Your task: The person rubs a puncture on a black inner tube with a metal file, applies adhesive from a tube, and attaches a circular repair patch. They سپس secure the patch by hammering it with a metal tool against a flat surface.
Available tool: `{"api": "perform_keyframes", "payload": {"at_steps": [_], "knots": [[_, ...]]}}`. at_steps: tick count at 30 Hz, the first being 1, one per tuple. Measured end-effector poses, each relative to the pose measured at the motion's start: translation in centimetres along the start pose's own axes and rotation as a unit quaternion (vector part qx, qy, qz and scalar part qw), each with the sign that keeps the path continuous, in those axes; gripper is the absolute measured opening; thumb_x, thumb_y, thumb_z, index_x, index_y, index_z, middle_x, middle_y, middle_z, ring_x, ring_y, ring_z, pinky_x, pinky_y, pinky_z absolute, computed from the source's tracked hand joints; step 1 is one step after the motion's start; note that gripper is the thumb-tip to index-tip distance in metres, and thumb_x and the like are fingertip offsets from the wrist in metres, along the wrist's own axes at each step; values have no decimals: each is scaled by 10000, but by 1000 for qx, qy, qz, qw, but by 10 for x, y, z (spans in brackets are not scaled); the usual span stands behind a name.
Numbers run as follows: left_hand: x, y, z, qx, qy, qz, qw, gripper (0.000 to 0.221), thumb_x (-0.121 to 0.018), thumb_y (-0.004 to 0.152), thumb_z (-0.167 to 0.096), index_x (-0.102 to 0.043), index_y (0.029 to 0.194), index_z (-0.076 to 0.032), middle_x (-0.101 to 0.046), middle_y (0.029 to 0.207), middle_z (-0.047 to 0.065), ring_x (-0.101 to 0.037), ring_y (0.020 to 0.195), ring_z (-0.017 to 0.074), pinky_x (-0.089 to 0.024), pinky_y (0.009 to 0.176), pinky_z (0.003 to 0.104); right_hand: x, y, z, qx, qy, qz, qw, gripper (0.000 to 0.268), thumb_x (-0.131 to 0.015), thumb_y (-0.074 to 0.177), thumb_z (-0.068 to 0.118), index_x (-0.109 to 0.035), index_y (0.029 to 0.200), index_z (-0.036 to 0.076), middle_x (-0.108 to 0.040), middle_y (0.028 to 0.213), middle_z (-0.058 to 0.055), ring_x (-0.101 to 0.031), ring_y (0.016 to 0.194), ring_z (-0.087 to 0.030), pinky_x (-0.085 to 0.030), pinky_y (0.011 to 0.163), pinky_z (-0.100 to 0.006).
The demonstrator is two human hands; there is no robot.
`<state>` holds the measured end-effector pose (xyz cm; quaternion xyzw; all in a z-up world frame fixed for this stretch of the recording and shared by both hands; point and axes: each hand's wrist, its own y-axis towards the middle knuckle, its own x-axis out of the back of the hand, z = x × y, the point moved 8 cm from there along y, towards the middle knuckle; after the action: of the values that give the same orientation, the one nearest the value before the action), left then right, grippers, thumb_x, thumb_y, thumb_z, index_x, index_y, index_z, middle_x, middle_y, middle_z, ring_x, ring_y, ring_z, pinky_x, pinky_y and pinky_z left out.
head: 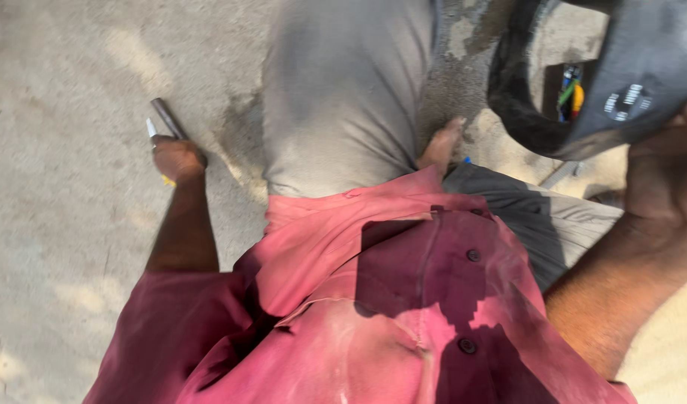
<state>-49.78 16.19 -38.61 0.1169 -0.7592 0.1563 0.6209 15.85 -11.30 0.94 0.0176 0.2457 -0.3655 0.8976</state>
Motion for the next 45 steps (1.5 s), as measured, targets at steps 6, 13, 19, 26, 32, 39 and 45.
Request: {"api": "perform_keyframes", "payload": {"at_steps": [6, 13, 19, 26, 32, 39, 45], "knots": [[33, 38, -55, 67, -158, 198, 965, 280, -738, 940, -333, -637, 898, -75, -720, 942, 129, -696, 717, 137, -638, 661, 281, 11, 1, 9, 41, 7, -7, 999, 224, -590, 1041, -187, -592, 1230, -67, -635, 1163, -189, -637, 1075, -255, -496, 1076, -351], [-10, -30, -105, -126, 85, 152, 977, 812, -919, 798, -544, -501, 1076, 94, -699, 903, 296, -706, 736, 386, -547, 592, 388, 17, -9, 9, 2, -27, -46, 999, 267, -577, 1019, -100, -585, 1278, -35, -660, 1146, -174, -666, 1090, -252, -520, 1128, -385], [-8, -17, -79, 181, -378, 252, 872, 204, -681, 910, -97, -597, 1020, 52, -689, 845, 139, -693, 587, 196, -595, 440, 326, 21, -1, 5, 13, -11, -29, 999, 131, -594, 1052, -144, -606, 1134, -42, -651, 1026, -127, -630, 919, -193, -513, 966, -304], [18, 24, -106, 45, -161, 229, 959, 533, -663, 1043, -372, -370, 1390, -92, -627, 1039, 188, -685, 873, 279, -602, 760, 442, 6, 2, -13, 25, 30, -52, 998, 135, -604, 1012, -191, -651, 1115, -117, -672, 935, -168, -647, 824, -192, -533, 862, -273], [-33, 33, -133, -114, 97, 226, 963, 569, -696, 1047, -461, -434, 1432, -134, -598, 1219, 289, -659, 1080, 372, -567, 912, 433, -5, -7, -2, 8, -6, -81, 997, 160, -582, 923, -149, -659, 1046, -83, -701, 946, -160, -701, 825, -199, -585, 857, -289], [-42, 62, -135, -31, -39, 192, 980, 335, -691, 1049, -252, -581, 1297, -55, -691, 1198, 171, -739, 1003, 258, -648, 843, 345, -7, -13, -11, 36, 6, -25, 999, 142, -633, 1032, -159, -696, 1141, -92, -715, 1010, -140, -684, 911, -160, -531, 910, -248], [37, 93, -171, -116, -472, 133, 863, 327, -690, 1057, -139, -545, 1324, -16, -677, 1122, 148, -700, 890, 229, -618, 783, 347, -19, -6, -30, 23, 16, -11, 1000, 149, -662, 1037, -109, -708, 1178, -91, -726, 1013, -123, -679, 935, -145, -523, 917, -240]]}}
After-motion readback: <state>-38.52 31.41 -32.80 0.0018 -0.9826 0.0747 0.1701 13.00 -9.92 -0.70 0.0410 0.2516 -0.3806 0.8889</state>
